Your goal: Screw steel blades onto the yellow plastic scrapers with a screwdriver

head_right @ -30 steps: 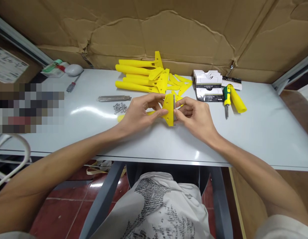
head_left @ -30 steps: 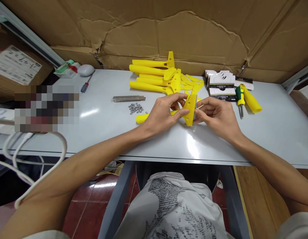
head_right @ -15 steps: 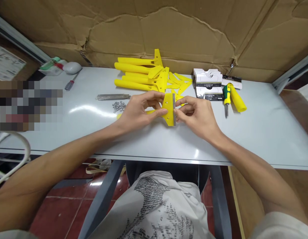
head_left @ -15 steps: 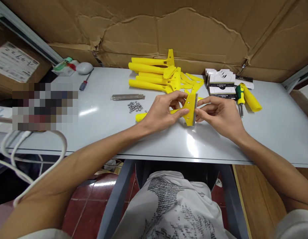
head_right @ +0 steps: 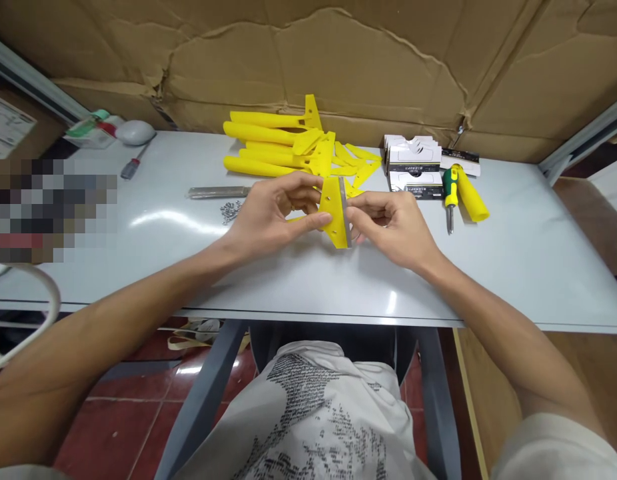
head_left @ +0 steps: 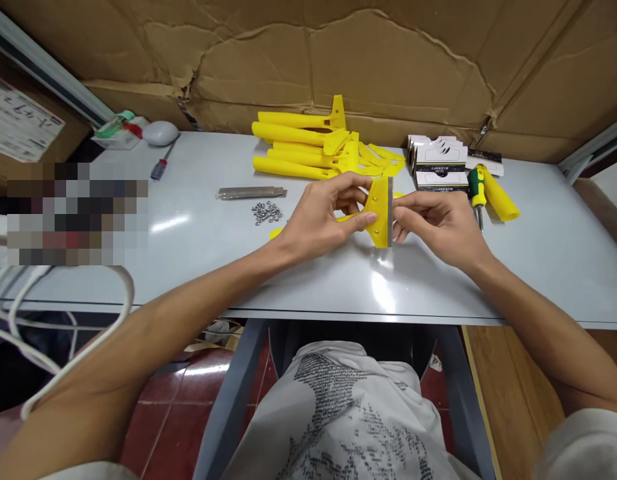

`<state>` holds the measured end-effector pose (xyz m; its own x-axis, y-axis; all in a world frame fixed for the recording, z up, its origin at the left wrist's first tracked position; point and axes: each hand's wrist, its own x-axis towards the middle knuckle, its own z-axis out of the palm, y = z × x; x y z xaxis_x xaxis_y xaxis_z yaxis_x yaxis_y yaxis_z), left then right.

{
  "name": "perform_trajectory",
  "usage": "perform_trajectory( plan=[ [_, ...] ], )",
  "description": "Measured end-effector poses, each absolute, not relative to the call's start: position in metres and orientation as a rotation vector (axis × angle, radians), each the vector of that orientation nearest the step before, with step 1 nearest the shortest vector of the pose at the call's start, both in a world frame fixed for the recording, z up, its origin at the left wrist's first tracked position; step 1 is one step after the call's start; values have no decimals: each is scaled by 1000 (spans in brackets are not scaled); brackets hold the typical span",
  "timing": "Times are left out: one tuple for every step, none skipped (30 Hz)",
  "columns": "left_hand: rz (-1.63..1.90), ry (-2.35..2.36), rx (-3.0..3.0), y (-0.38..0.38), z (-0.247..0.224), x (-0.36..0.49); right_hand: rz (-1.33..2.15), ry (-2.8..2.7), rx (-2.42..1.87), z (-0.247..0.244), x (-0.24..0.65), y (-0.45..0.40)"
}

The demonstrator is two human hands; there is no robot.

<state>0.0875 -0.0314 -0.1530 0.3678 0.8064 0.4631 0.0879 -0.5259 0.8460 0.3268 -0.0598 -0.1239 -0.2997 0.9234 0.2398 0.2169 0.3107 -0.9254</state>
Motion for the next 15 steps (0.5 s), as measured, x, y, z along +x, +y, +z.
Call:
perform_trajectory(
  plan=[
    [1210, 770, 1871, -31, -153, 87, 1041, -1722, -1036, -123, 327, -60],
    [1203, 767, 1872, -30, -153, 87, 1041, -1723, -1042, -122, 327, -59],
    [1187, 767, 1879, -29, -154, 86, 1041, -1726, -1049, -121, 328, -59],
    [1167, 771, 1887, -29, -154, 86, 1041, -1732, -1056, -121, 328, -58],
    [1147, 774, 1894, -29, -155, 86, 1040, -1739, -1065, -121, 329, -58],
    [1130, 775, 1898, -28, -155, 86, 1034, -1748, -1073, -121, 330, -57],
    [1120, 773, 1900, -28, -156, 86, 1027, -1759, -1080, -122, 331, -56],
    [1116, 769, 1900, -28, -156, 86, 1021, -1770, -1084, -123, 332, -55],
    [1115, 765, 1901, -27, -157, 86, 1022, -1776, -1082, -124, 333, -54],
    [1114, 760, 1904, -27, -157, 86, 1037, -1777, -1073, -125, 335, -53],
    [1113, 755, 1908, -27, -156, 87, 1062, -1775, -1057, -127, 336, -52],
    [1111, 754, 1910, -27, -156, 87, 1090, -1770, -1041, -128, 336, -52],
    [1112, 757, 1910, -26, -156, 87, 1112, -1762, -1027, -130, 336, -51],
    [1113, 765, 1907, -26, -155, 87, 1121, -1754, -1020, -131, 336, -51],
    [1115, 777, 1902, -26, -155, 87, 1112, -1742, -1020, -132, 335, -51]
  ],
)
